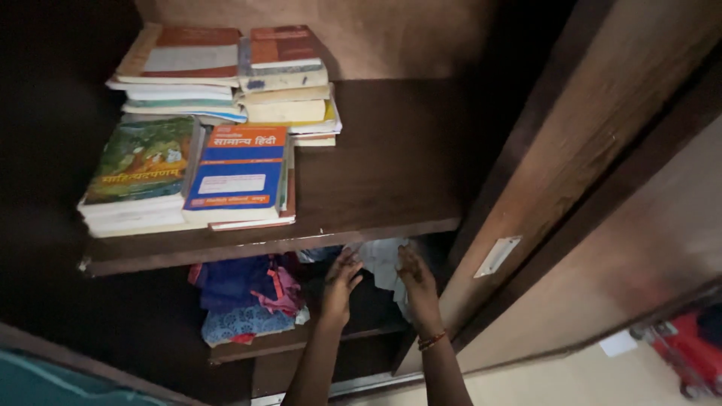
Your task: The person retrieves a document and a colorful chart from a wooden wardrobe and places them on a bed. They then take a folded striped cloth and a white cloth from the wardrobe and place them on the bed as well.
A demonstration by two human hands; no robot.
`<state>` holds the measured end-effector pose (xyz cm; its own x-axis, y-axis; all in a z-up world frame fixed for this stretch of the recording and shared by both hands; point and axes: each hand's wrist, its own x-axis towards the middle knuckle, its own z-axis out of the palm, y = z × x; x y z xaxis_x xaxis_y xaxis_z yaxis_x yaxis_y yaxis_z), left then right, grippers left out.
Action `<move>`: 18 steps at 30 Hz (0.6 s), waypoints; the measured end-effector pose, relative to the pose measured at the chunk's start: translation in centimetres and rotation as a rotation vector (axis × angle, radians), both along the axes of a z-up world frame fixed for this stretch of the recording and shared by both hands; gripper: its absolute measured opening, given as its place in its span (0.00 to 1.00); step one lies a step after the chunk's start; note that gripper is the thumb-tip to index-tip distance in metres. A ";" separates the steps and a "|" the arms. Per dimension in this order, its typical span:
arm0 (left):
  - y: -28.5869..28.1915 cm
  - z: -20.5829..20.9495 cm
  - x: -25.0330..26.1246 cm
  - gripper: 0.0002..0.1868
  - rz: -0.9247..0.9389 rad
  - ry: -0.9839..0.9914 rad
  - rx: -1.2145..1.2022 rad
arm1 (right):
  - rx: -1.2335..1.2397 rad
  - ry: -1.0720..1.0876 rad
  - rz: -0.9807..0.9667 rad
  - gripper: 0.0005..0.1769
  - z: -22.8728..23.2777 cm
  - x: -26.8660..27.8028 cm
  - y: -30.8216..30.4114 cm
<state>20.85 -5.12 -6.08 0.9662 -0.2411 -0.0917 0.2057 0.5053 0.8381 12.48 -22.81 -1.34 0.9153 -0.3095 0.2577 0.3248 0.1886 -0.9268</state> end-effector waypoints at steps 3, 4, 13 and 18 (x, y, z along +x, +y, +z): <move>-0.2 -0.5 0.2 0.26 -0.032 0.016 0.039 | 0.029 0.013 -0.039 0.32 -1.1 0.2 0.2; -0.1 -0.6 0.0 0.26 -0.049 0.024 0.059 | 0.042 0.011 -0.046 0.32 -1.4 0.6 0.3; 0.6 -2.5 -0.1 0.31 -0.103 0.071 0.104 | 0.012 0.154 -0.151 0.31 -3.4 1.8 1.8; -0.3 -4.5 0.7 0.34 -0.130 0.069 0.157 | 0.037 0.057 -0.115 0.32 -6.0 3.1 0.8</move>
<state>21.52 -5.44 -10.59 0.9180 -0.3412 -0.2023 0.3199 0.3353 0.8861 15.62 -22.00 -7.35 0.8861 -0.4217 0.1925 0.2928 0.1872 -0.9377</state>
